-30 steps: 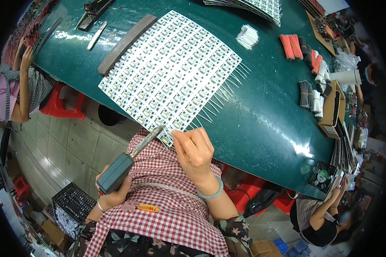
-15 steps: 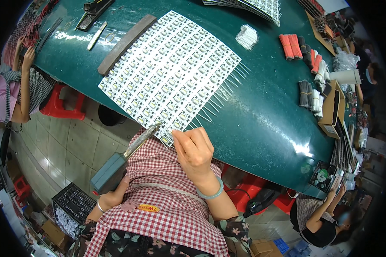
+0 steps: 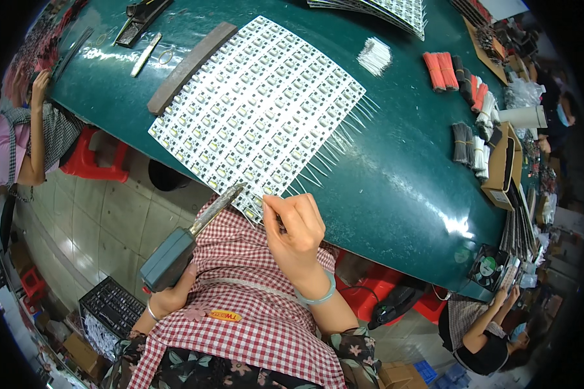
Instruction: Applying solder or adhesive to LED panels on a factory assembly line.
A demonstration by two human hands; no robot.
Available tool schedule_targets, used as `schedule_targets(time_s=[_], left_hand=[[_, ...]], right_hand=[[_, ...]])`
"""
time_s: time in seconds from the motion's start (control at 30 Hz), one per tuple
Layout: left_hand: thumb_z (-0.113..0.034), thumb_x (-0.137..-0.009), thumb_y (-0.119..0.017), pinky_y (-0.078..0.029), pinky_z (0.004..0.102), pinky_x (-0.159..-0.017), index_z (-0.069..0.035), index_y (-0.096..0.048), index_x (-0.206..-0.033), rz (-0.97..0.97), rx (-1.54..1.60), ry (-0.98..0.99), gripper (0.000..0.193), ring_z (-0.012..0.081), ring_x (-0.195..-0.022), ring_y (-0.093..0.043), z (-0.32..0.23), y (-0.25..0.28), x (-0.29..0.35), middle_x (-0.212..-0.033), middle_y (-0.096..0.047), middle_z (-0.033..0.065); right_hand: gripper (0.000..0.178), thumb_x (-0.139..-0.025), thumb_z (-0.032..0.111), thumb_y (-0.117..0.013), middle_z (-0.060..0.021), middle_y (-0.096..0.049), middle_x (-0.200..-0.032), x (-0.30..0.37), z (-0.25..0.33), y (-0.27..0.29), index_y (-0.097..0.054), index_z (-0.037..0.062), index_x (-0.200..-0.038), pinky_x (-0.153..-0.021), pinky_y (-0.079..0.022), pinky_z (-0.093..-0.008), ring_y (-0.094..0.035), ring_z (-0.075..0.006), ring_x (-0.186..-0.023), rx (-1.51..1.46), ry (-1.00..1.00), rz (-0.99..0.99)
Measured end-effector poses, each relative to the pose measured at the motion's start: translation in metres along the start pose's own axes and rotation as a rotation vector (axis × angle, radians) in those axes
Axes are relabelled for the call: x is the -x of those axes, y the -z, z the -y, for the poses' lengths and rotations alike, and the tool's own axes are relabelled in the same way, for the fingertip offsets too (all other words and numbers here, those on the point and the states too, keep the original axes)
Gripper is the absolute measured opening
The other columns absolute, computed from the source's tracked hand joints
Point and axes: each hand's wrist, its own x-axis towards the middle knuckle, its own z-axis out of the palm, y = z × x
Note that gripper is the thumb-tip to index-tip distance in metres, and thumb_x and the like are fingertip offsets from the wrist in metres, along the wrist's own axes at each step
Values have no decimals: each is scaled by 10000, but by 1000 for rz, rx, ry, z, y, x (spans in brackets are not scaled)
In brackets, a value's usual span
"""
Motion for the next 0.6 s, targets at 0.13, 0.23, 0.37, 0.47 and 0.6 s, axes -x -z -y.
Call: schedule_targets(time_s=[0.13,0.23,0.37,0.47,0.6], left_hand=[[22,-777,-774,-568,304,-658,64,-728,-1036,-12,21,23,266,235,-735,-724,-6,-3,-7,-966,-720,164],[28,-775,-772,-565,300,-656,61,-724,-1031,-5,-14,3,262,228,-728,-719,-8,-2,-11,-956,-714,153],[28,-778,-773,-564,298,-657,60,-720,-1030,-43,53,68,260,222,-723,-717,-11,-5,-15,-949,-710,149],[28,-780,-774,-563,296,-655,62,-718,-1024,-55,64,75,253,222,-720,-716,-11,-7,-17,-941,-709,146],[28,-780,-777,-556,296,-639,63,-717,-1004,-84,112,109,234,219,-695,-706,-11,-12,-17,-913,-701,141]], right_hand=[[276,-734,-119,-812,-67,-579,-755,3,-4,-10,-731,19,-958,-558,-440,-342,-565,-222,-667,74,52,-35],[289,-726,-118,-814,-70,-574,-758,3,-4,-10,-725,20,-964,-558,-443,-348,-564,-228,-667,80,74,-35],[295,-719,-119,-813,-74,-572,-759,3,-5,-9,-721,19,-963,-557,-444,-350,-562,-232,-664,79,81,-24],[298,-718,-118,-812,-75,-571,-760,3,-5,-9,-719,17,-966,-559,-445,-352,-563,-233,-665,80,84,-16],[272,-716,-128,-815,-84,-606,-748,3,-3,-8,-733,19,-931,-570,-457,-345,-592,-237,-664,92,64,-7]])
